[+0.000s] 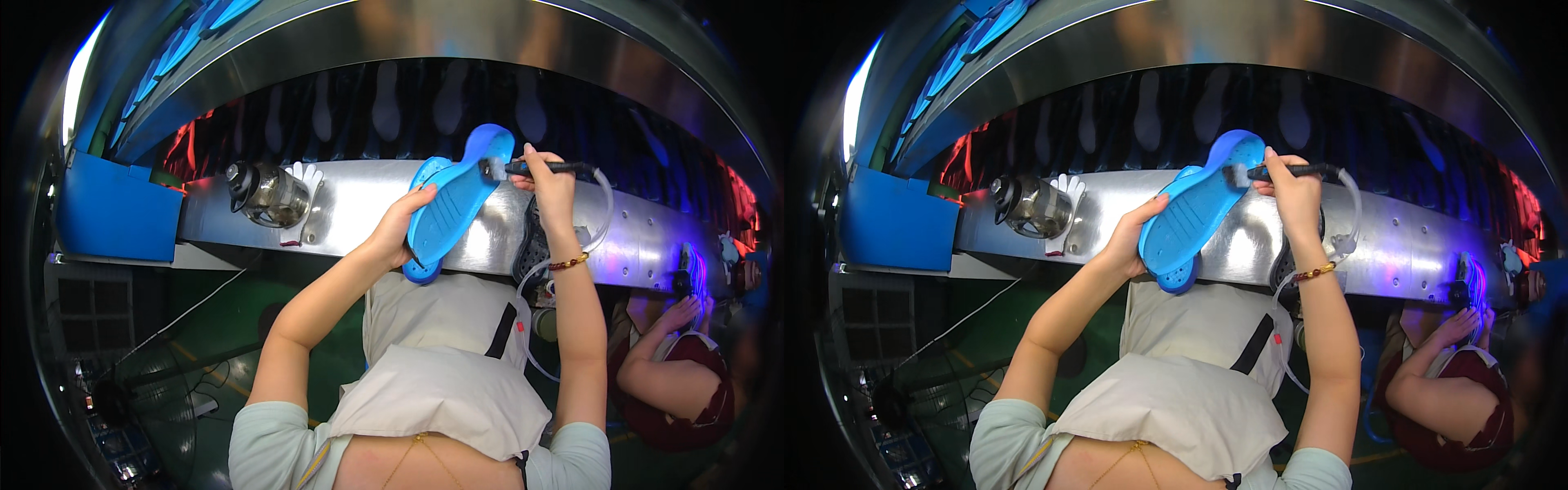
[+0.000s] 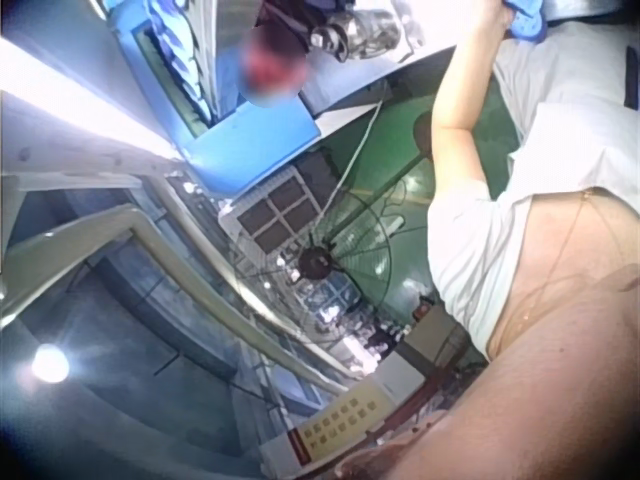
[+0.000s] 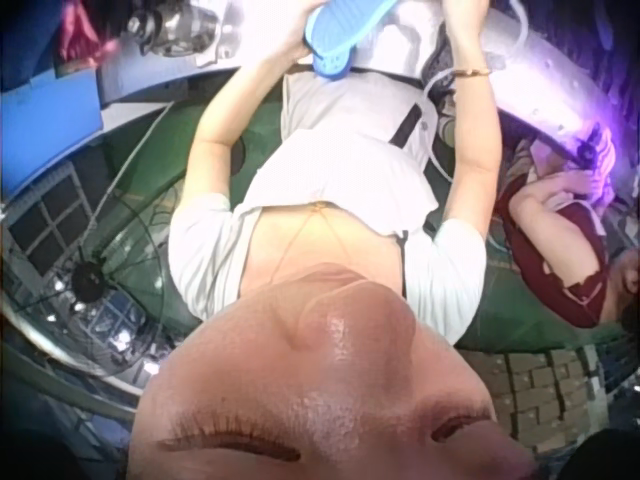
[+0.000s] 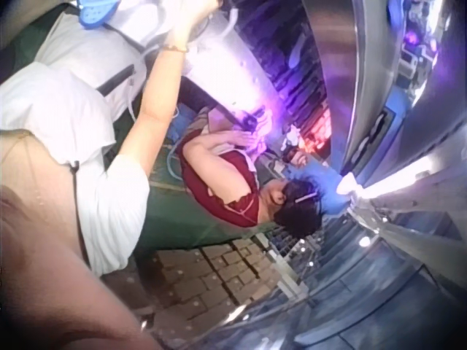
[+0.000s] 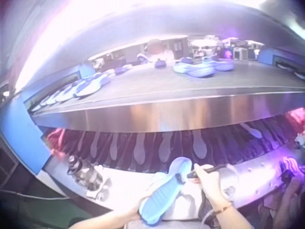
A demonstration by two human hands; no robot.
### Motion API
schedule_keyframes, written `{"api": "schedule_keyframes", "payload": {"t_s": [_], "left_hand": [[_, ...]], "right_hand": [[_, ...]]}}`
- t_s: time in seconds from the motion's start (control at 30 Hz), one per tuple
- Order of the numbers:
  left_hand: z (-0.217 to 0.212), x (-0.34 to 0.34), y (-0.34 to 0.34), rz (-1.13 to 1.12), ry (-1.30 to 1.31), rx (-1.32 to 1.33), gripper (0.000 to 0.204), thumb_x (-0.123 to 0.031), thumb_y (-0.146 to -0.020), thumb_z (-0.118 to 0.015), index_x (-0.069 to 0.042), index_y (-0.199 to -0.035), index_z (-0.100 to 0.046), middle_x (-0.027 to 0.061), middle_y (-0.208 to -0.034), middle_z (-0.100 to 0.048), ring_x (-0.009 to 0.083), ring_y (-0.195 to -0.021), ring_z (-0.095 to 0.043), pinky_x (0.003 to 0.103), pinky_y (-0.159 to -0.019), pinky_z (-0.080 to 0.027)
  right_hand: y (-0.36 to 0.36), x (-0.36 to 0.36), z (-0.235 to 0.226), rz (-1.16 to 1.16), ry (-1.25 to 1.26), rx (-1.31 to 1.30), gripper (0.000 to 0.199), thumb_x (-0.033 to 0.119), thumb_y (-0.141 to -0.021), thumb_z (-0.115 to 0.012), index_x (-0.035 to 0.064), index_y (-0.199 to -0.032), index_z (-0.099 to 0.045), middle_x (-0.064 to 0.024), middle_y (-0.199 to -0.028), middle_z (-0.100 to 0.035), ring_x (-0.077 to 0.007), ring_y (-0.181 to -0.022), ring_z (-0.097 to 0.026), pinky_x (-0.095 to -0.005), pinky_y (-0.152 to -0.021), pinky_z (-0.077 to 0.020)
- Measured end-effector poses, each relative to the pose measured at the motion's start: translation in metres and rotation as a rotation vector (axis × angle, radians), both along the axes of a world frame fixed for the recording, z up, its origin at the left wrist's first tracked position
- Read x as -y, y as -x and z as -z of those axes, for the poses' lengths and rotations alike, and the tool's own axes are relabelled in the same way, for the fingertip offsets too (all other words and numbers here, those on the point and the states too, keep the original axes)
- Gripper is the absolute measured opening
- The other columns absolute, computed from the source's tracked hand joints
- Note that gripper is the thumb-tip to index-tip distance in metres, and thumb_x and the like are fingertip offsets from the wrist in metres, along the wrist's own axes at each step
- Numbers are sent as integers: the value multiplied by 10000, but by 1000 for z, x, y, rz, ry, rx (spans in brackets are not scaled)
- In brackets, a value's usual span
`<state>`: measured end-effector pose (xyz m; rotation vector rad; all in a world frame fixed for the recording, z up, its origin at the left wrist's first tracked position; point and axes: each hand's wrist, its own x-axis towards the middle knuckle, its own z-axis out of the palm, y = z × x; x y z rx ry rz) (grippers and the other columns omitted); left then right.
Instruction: The person applies liquid to shoe soles using a brush applicator tool and places the finished soles onto a conveyor belt.
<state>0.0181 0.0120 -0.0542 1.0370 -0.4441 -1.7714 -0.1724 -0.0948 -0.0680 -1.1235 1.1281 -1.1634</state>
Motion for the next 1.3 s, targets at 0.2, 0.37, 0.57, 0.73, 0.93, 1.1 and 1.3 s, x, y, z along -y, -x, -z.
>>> {"api": "schedule_keyframes", "payload": {"t_s": [0.2,0.37,0.57,0.73,0.93,1.1,1.3], "left_hand": [[9,5,10,1,-16,-249,485,-307,-848,-508,8,-1201,-400,143,-1083,-537,241,-977,-555,363,-827,-475],[23,8,-1,-41,-25,-203,495,-301,-831,-534,10,-1194,-405,147,-1074,-537,249,-965,-556,375,-830,-474],[30,3,-21,-77,-36,-148,512,-372,-866,-415,-5,-1222,-409,177,-1146,-516,286,-1012,-543,435,-873,-446],[30,-4,-22,-44,41,-267,543,-398,-877,-372,-5,-1252,-373,176,-1151,-502,282,-1011,-538,419,-846,-467],[16,-2,4,-91,-20,-425,549,-425,-867,-352,-38,-1255,-378,182,-1178,-470,324,-1031,-505,532,-828,-437],[16,1,6,-119,-41,-369,588,-440,-840,-326,-23,-1252,-372,187,-1165,-475,330,-1026,-504,514,-787,-455],[28,2,5,-122,-54,-369,577,-422,-835,-336,-7,-1233,-380,195,-1138,-485,329,-1003,-516,513,-759,-474]], "right_hand": [[-21,-40,35,-166,216,-255,366,231,-773,-651,-56,-992,-594,-168,-976,-613,-217,-899,-589,-290,-793,-449],[-34,-72,25,-137,486,-394,340,183,-748,-651,-75,-962,-594,-242,-985,-589,-333,-929,-585,-334,-834,-445],[-11,-82,-4,-497,151,-101,270,95,-781,-622,-41,-1014,-593,-139,-951,-629,-173,-854,-596,-263,-774,-456],[19,-72,-1,-325,18,241,178,45,-803,-565,-44,-953,-604,-110,-916,-636,-117,-811,-578,-235,-743,-446],[0,-90,9,-157,-159,399,164,92,-826,-536,-25,-918,-603,-93,-876,-625,-117,-757,-570,-235,-692,-462],[-13,-108,18,-127,62,52,159,70,-818,-564,-42,-915,-623,-48,-780,-620,-92,-708,-553,-222,-639,-441],[-18,-109,25,-100,569,-198,104,-29,-734,-584,-53,-833,-600,-177,-864,-636,-284,-861,-621,-331,-781,-477]]}}
